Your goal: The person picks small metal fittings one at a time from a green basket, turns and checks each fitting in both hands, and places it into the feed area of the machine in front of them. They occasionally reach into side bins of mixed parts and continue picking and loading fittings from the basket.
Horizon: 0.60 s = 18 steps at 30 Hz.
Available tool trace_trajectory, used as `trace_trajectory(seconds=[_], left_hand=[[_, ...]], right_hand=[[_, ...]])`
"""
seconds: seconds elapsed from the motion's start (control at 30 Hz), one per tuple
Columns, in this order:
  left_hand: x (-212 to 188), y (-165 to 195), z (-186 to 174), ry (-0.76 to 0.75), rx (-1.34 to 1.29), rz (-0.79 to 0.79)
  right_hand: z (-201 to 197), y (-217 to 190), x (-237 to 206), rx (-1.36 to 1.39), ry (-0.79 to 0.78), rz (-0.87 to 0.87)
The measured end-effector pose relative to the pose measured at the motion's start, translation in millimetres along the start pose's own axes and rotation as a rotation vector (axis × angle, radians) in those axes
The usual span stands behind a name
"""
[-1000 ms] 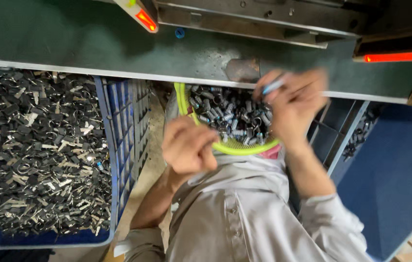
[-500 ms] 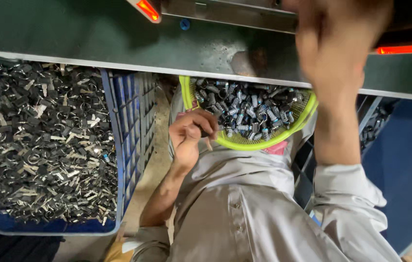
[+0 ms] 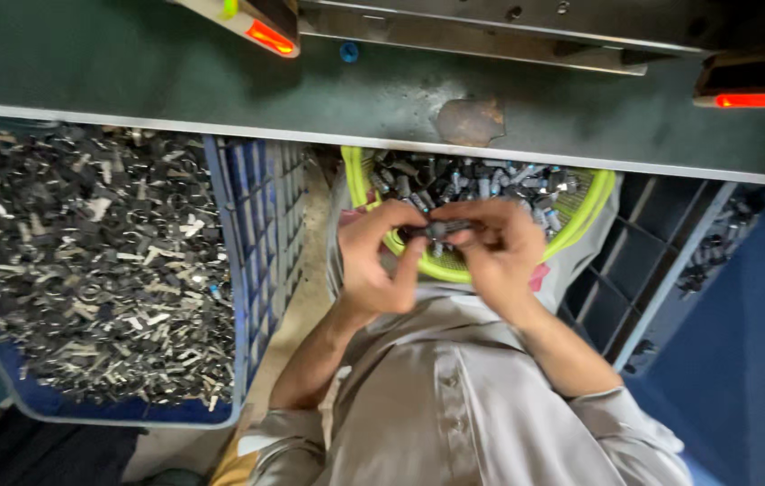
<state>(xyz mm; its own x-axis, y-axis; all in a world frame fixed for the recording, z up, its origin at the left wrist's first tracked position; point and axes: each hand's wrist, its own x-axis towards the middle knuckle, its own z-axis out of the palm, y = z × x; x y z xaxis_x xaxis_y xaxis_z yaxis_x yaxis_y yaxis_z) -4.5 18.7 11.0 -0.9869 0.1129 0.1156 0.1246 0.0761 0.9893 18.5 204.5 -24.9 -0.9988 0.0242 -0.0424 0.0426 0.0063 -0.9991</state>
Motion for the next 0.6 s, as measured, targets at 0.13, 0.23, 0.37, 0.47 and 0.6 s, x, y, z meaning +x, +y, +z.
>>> trace_trajectory(seconds=[0.13,0.23,0.37,0.47,0.6], left_hand=[[7,-5,0,0.126,0.357,0.399],[14,-4,5,0.124,0.444,0.491],[-1,16,-18,-0.003,0.589,0.498],[-12,25,-53,0.351,0.13,0.548],[-2,5,-74,0.623,-0.507,0.354]], right_hand=[[-1,13,1,0.327,0.005,0.144],[1,26,6,0.304,-0.029,0.082],[9,27,14,0.752,-0.017,0.413],[11,3,25,0.936,-0.11,0.494],[-13,-39,67,0.647,0.003,-0.083]])
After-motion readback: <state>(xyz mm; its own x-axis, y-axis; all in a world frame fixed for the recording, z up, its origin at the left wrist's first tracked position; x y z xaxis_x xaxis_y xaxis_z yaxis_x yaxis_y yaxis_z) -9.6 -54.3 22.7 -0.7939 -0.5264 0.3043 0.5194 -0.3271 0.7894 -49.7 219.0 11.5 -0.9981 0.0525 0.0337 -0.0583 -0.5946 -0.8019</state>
